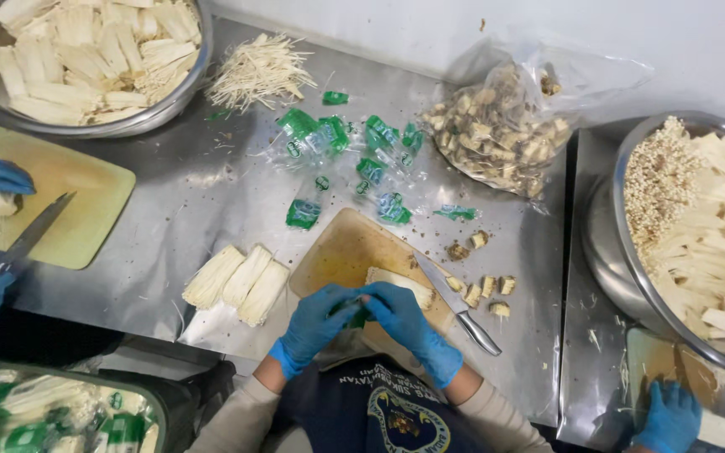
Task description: The person trims the root end off blocks of enoki mushrooms with a knife on a cutting board, discards the trimmed ends on the table, and places the trimmed mushroom bundles into a green basket. The person occasionally picks up wrapped bundles and arranges them in the basket.
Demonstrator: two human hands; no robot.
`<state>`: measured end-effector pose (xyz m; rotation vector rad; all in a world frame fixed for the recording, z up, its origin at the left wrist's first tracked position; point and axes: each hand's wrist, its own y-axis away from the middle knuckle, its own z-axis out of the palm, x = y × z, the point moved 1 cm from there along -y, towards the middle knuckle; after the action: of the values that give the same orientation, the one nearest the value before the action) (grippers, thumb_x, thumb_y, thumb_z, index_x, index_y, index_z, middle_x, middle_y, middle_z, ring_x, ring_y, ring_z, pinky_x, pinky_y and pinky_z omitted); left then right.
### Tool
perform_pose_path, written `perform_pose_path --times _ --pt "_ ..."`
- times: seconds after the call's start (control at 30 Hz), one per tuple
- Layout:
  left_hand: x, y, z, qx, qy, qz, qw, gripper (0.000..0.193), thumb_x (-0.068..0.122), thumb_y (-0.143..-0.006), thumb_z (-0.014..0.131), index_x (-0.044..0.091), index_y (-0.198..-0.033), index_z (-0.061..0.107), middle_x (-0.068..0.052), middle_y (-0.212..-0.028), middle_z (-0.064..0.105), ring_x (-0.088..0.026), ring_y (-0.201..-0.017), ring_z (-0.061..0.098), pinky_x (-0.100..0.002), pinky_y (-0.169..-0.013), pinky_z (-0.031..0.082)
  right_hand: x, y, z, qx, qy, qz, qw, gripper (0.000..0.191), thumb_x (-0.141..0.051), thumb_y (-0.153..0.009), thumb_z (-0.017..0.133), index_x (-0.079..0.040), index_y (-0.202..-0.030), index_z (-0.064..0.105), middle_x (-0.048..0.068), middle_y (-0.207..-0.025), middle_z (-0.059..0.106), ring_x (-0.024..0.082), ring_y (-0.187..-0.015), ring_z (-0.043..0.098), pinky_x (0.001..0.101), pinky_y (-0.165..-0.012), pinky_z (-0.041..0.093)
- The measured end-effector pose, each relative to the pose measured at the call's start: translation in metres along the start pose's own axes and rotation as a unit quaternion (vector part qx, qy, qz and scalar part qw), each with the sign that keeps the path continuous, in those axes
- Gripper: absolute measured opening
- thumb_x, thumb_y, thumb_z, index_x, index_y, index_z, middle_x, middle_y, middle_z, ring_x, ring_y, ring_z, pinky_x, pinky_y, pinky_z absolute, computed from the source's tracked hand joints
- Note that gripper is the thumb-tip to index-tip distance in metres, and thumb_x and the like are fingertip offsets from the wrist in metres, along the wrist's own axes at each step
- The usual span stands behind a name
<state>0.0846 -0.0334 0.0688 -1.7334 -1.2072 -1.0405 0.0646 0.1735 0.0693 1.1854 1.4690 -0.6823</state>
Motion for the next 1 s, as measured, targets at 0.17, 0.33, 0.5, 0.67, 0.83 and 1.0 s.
perform_pose_path --times 0.17,0.33,0.5,0.67,0.83,1.0 --pt "-0.016 -0.011 0.019 -0.061 -0.192 0.062 0.978 0.015 0.024 -0.095 0.066 0.014 -0.105 0.070 -0.010 -0.089 0.066 -0.032 -0.081 0.068 -0.044 -0.067 0.053 0.027 0.014 -0.002 -0.022 0.300 -0.133 0.944 0.018 -0.019 -0.099 0.058 -0.004 -0.106 0.066 0.017 -0.093 0.069 0.038 -0.083 0.068 0.0467 -0.073 0.054" --pt "-0.020 -0.021 0.024 -0.156 -0.333 0.124 0.922 0.012 0.020 -0.083 0.067 0.015 -0.094 0.067 -0.007 -0.086 0.065 -0.030 -0.080 0.067 -0.045 -0.068 0.051 0.023 0.012 0.000 -0.060 0.427 -0.106 0.896 0.015 -0.020 -0.094 0.058 -0.006 -0.099 0.061 0.017 -0.092 0.067 0.038 -0.085 0.067 0.0489 -0.073 0.053" --pt "-0.019 -0.013 0.020 -0.057 -0.278 0.233 0.930 0.016 0.014 -0.078 0.066 0.015 -0.094 0.067 -0.004 -0.088 0.066 -0.026 -0.086 0.065 -0.043 -0.074 0.050 0.020 0.009 -0.010 -0.054 0.217 -0.137 0.965 0.017 -0.016 -0.096 0.058 -0.003 -0.100 0.069 0.019 -0.089 0.071 0.037 -0.080 0.067 0.0444 -0.071 0.053" --pt "-0.022 0.004 0.029 0.013 -0.247 0.345 0.905 0.031 0.012 -0.076 0.066 0.009 -0.106 0.067 -0.006 -0.098 0.065 -0.028 -0.094 0.064 -0.042 -0.081 0.052 0.063 0.000 0.005 0.055 0.098 -0.013 0.994 0.018 -0.015 -0.093 0.057 -0.001 -0.090 0.068 0.014 -0.079 0.066 0.022 -0.070 0.063 0.0373 -0.066 0.053" --pt "-0.031 0.020 0.027 0.079 -0.125 0.226 0.963 0.024 0.006 -0.084 0.067 0.007 -0.108 0.068 -0.011 -0.101 0.065 -0.032 -0.093 0.063 -0.042 -0.080 0.053 0.094 -0.002 -0.042 0.205 -0.143 0.133 0.959 0.024 -0.021 -0.103 0.059 0.000 -0.092 0.063 0.009 -0.081 0.057 0.019 -0.069 0.052 0.0376 -0.060 0.045" --pt "-0.046 0.023 0.011 0.097 0.108 0.083 0.986 0.011 0.004 -0.100 0.057 0.006 -0.108 0.065 -0.011 -0.105 0.062 -0.027 -0.093 0.064 -0.034 -0.083 0.054 0.075 0.006 -0.152 0.405 0.231 0.091 0.880 0.083 -0.014 -0.087 0.064 0.007 -0.158 0.025 0.022 -0.135 0.063 0.034 -0.098 0.069 0.0395 -0.084 0.057"
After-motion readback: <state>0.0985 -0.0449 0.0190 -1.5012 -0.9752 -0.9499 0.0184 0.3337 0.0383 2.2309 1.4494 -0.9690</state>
